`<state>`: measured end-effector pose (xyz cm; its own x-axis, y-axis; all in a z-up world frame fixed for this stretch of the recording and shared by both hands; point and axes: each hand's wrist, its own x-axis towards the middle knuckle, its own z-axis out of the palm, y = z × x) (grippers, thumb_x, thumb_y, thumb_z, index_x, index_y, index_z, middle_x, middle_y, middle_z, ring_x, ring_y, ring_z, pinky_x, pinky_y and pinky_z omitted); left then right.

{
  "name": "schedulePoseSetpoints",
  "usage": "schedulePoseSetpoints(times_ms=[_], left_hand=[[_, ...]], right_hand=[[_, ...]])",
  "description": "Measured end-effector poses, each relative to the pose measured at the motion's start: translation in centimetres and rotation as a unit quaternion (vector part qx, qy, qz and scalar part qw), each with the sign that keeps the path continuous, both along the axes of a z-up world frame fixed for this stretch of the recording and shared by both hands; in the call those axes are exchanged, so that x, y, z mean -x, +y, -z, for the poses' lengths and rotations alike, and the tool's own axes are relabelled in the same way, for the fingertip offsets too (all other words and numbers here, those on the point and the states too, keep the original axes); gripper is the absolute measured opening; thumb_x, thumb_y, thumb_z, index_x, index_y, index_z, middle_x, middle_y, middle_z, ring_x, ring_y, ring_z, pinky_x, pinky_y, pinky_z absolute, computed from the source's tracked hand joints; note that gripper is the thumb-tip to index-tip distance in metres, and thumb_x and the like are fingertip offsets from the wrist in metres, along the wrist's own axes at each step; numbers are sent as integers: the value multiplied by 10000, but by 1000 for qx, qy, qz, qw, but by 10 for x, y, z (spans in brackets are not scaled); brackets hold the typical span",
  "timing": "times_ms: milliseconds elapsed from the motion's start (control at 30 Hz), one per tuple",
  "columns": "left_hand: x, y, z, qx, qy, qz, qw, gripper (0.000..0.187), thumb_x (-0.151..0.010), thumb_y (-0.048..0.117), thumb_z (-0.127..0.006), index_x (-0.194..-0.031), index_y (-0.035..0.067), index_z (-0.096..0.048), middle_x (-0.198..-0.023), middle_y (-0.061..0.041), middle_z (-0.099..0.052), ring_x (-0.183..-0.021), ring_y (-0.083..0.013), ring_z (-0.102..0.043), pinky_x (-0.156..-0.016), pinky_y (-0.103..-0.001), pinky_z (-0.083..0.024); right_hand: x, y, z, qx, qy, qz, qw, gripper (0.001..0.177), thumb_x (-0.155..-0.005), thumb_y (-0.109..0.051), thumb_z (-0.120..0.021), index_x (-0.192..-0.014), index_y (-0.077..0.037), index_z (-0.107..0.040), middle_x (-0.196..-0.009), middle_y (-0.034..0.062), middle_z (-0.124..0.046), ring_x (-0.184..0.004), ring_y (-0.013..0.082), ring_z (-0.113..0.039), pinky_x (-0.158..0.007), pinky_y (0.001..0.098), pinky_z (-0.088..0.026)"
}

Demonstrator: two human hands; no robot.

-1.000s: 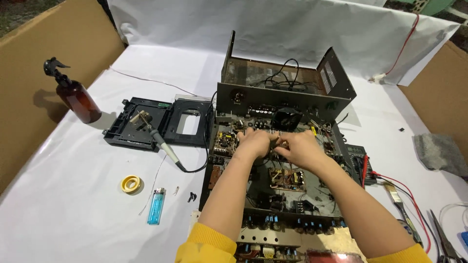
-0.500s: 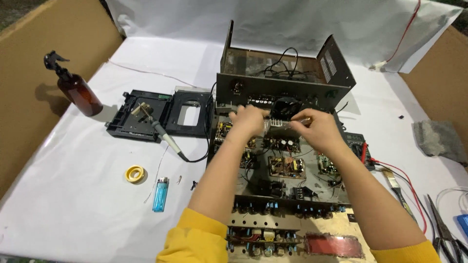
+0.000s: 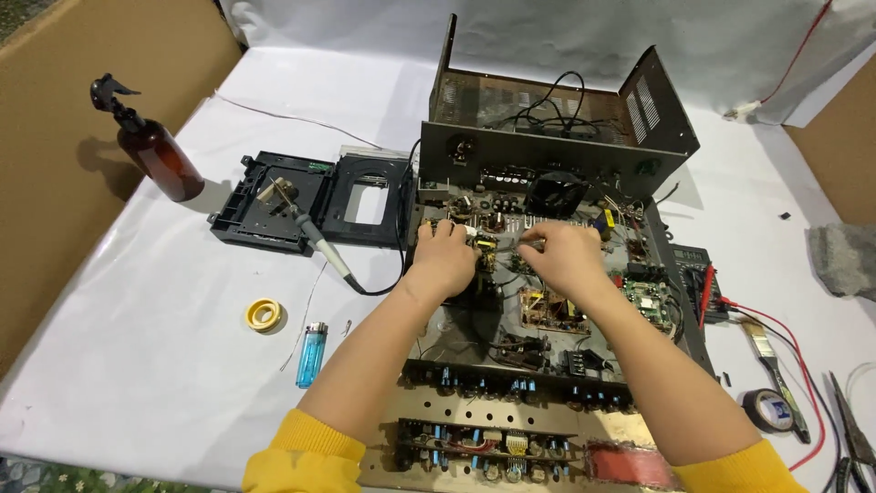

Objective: The person uses a multimeter to test various points on the circuit board of a disassembled electronic device. They probe different components and wires with the multimeter leads while holding the device steady with their other hand.

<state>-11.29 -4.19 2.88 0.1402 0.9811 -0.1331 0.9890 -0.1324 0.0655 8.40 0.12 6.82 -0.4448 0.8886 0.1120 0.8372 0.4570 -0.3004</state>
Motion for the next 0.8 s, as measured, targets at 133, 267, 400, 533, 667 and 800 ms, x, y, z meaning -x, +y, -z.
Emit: schedulePoseSetpoints(times_ms=[133, 267, 400, 533, 667, 800], left_hand=[[-1, 2, 2, 13, 12, 0, 1000, 421, -1086, 227, -379, -1069, 43, -756, -1330, -173, -534, -1207, -349, -416, -967, -497, -290], [2, 4, -6, 29, 14, 8, 999, 362, -1056, 137, -410, -1081, 52, -761, -1337, -166, -549, -1223, -357, -423, -971, -500, -290], [7, 17, 6, 39, 12, 6, 999, 370, -1051, 144, -396, -1071, 61, -756, -1311, -162, -560, -1214, -351, -422, -982, -518, -285], [5, 16, 0, 45, 18, 7, 999, 357, -1054, 144, -409, -1132, 63, -747, -1319, -150, -579, -1216, -338, -436, -999, -506, -284], [5, 21, 6, 27, 16, 9, 999, 347, -1055, 155, -427, -1137, 77, -755, -1300, -147, -608, -1219, -335, -458, -992, -495, -305], [3, 23, 9, 29, 19, 3, 999, 353, -1052, 173, -427, -1128, 84, -760, -1303, -135, -624, -1218, -325, -462, -1002, -493, -308]], right_hand=[[6, 4, 5, -24, -45, -16, 999, 247, -965, -337, -677, -1132, -192, -786, -953, -12, -806, -929, 199, -759, -933, 343, -500], [12, 5, -3, -45, -112, -46, 992, 262, -980, -371, -650, -1119, -191, -780, -881, -16, -806, -887, 199, -760, -925, 359, -489], [16, 14, 3, -58, -133, -58, 988, 338, -995, -432, -612, -1093, -149, -770, -859, 21, -798, -873, 233, -757, -946, 389, -406], [14, 20, 4, -63, -145, -57, 986, 376, -994, -455, -608, -1099, -128, -760, -898, 60, -802, -904, 271, -764, -947, 399, -419], [6, 15, -10, -27, -104, -31, 994, 307, -966, -403, -657, -1154, -177, -749, -973, 20, -807, -985, 266, -760, -977, 408, -419], [10, 15, -14, -22, -117, -44, 992, 301, -960, -381, -665, -1165, -174, -744, -969, 14, -805, -964, 263, -760, -953, 412, -415]])
